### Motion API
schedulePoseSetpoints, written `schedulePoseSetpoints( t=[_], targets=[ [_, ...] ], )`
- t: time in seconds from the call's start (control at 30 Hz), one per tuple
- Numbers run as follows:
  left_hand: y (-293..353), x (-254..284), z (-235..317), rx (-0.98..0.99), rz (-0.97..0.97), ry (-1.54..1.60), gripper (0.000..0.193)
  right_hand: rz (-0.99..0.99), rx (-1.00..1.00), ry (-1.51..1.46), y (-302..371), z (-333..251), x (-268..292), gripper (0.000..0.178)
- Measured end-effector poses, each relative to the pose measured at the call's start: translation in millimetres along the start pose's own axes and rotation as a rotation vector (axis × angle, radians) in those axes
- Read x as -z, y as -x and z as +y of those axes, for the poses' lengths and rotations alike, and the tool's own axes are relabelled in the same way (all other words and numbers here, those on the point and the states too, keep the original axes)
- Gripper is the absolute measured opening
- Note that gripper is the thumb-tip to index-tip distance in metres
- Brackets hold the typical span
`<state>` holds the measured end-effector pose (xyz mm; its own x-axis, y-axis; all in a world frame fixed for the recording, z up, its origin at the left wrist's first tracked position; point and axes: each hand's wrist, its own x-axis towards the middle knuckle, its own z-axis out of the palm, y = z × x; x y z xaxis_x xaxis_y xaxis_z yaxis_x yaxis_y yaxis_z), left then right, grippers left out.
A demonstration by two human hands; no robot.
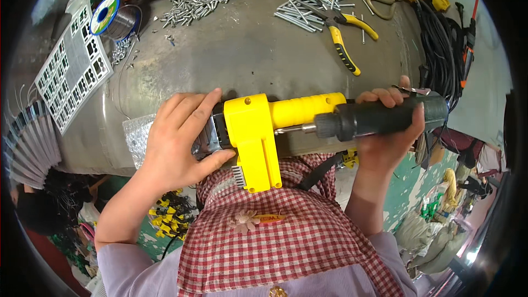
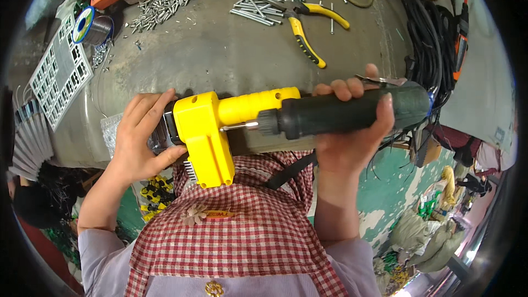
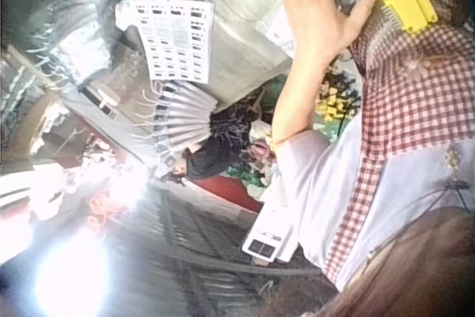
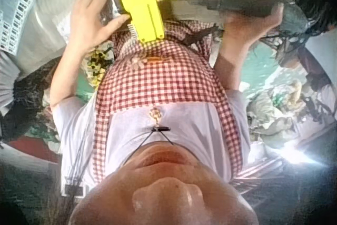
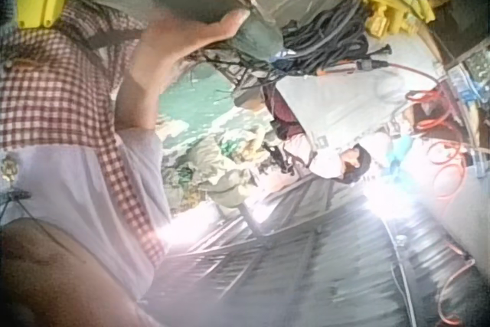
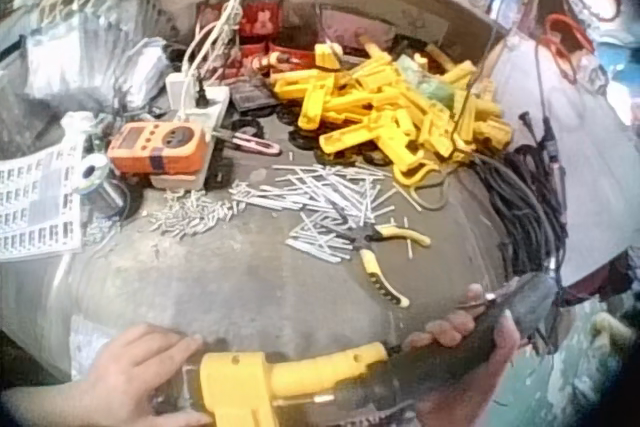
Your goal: Assemble an electronic device by soldering a PCB and securing components with a power screwdriver.
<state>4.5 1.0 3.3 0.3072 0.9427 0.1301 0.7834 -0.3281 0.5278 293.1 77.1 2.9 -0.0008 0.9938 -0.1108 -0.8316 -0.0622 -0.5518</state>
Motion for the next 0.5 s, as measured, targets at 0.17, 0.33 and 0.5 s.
schedulePoseSetpoints(
  t=[0.17, 0.33, 0.5],
  targets=[
    [-0.2, -2.2, 2.4, 0.015, -0.004, -0.008, 0.075, -0.019, -0.004, -0.021, 4.9, 2.6, 0.8, 0.045],
    [0.2, -3.1, 0.8, 0.032, -0.017, 0.000, 0.075, -0.011, -0.025, -0.077, 2.8, 8.9, 0.6, 0.042],
    [-1.2, -1.2, -0.9, 0.070, -0.003, 0.038, 0.073, -0.021, 0.010, -0.182, 4.7, 19.0, 3.7, 0.040]
  ],
)
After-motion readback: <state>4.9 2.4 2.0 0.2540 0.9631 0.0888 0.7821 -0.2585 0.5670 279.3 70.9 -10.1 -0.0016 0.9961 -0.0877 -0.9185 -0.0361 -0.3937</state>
